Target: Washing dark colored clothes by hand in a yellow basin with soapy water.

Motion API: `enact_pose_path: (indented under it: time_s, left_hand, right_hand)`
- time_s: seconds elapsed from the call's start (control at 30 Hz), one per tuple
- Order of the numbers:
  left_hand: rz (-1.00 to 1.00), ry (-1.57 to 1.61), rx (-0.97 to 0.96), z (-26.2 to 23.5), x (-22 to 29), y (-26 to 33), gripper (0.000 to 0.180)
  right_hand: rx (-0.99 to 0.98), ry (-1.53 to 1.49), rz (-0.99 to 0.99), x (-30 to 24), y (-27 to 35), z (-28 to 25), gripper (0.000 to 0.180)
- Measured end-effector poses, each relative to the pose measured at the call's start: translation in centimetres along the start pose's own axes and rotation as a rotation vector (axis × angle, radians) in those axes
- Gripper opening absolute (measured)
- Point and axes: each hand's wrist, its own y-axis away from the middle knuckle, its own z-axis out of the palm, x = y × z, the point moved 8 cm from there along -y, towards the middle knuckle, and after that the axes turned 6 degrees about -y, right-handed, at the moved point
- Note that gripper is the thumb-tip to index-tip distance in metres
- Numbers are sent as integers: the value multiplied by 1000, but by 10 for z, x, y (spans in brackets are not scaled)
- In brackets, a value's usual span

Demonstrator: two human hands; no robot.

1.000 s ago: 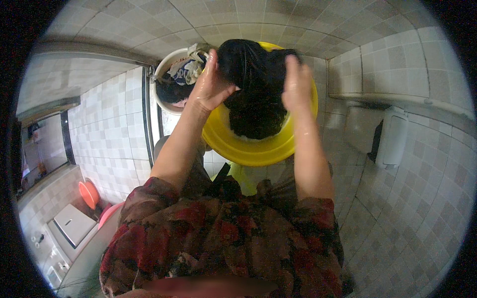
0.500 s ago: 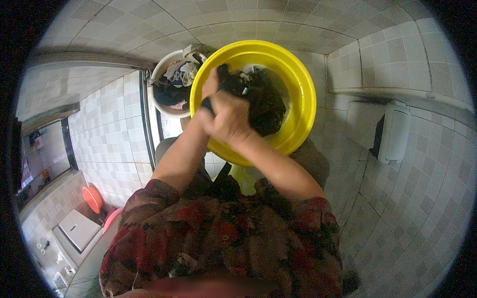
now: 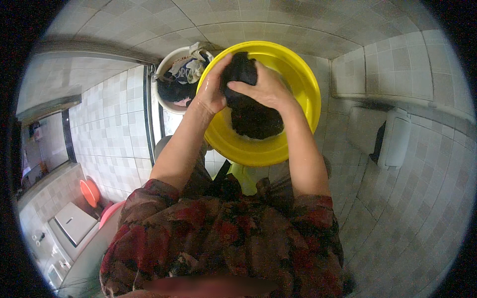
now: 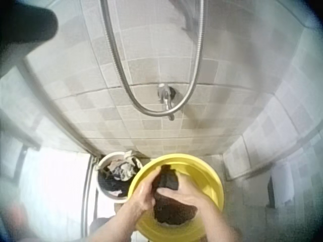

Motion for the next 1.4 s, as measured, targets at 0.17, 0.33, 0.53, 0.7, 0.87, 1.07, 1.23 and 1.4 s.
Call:
enact_pose_path:
  time_s: [0.17, 0.33, 0.53, 0.7, 0.87, 1.07, 1.23, 1.4]
  left_hand:
    - [-1, -181, -204, 9, 8, 8, 38]
    - [92, -332, -160, 9, 11, 6, 51]
    - [269, -1833, -56, -10, -3, -9, 31]
    - [201, -1286, -102, -25, -9, -15, 39]
    - [-20, -133, -26, -3, -6, 0, 65]
    - [-45, 294, -488, -15, -26, -20, 60]
    - [-143, -67, 310, -3, -66, -9, 37]
    - [336, 42, -633, -57, -19, -37, 28]
  right_hand:
    - [130, -131, -30, -16, 10, -25, 46]
    - [447, -164, -90, -15, 13, -54, 37]
    - [685, -548, 51, 14, 30, -89, 31]
    - [732, -754, 97, 33, 32, -101, 30]
    - [566, -482, 21, 5, 30, -70, 38]
    - [236, 168, -652, -99, 64, 61, 29]
    - [749, 293, 45, 8, 12, -43, 27]
    - [431, 135, -535, -104, 53, 67, 28]
